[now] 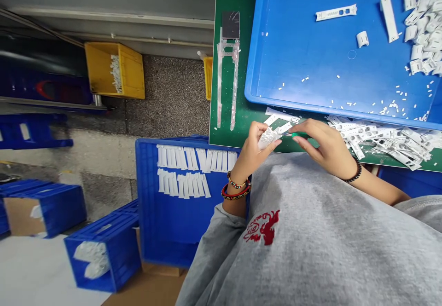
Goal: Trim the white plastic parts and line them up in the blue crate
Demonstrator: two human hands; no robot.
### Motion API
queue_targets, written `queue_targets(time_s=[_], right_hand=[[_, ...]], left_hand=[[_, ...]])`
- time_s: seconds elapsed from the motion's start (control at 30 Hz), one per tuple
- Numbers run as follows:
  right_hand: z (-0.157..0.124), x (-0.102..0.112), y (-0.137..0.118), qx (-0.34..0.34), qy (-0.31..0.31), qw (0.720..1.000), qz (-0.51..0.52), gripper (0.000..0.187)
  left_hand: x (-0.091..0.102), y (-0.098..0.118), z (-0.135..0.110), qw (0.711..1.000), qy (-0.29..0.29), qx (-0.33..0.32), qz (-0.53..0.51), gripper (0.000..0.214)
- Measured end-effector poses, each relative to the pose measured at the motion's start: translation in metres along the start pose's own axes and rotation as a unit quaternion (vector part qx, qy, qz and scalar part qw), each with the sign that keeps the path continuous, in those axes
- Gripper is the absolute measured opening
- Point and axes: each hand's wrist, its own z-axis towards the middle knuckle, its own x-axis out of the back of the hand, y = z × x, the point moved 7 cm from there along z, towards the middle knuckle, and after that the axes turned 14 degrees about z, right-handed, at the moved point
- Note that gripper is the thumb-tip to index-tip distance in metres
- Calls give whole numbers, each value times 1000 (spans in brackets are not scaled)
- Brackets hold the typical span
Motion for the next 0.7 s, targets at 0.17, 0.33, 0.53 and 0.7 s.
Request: queue_targets(time_s=[0.17, 0.33, 0.53, 0.7], right_hand=[[-2, 3, -3, 15, 25, 999, 22, 14], [-6, 4, -8, 21, 62, 997, -38, 12], [-8, 10, -11, 50, 100, 985, -135, 13], [-5, 16, -15, 59, 96, 994, -14, 15]], left_hand=[[-3, 3, -1, 999, 28, -17, -41, 34], [-7, 2, -1, 998, 30, -10, -51, 38], [-5, 3, -4, 997, 23, -3, -77, 36], [-4, 5, -2, 994, 22, -13, -102, 35]])
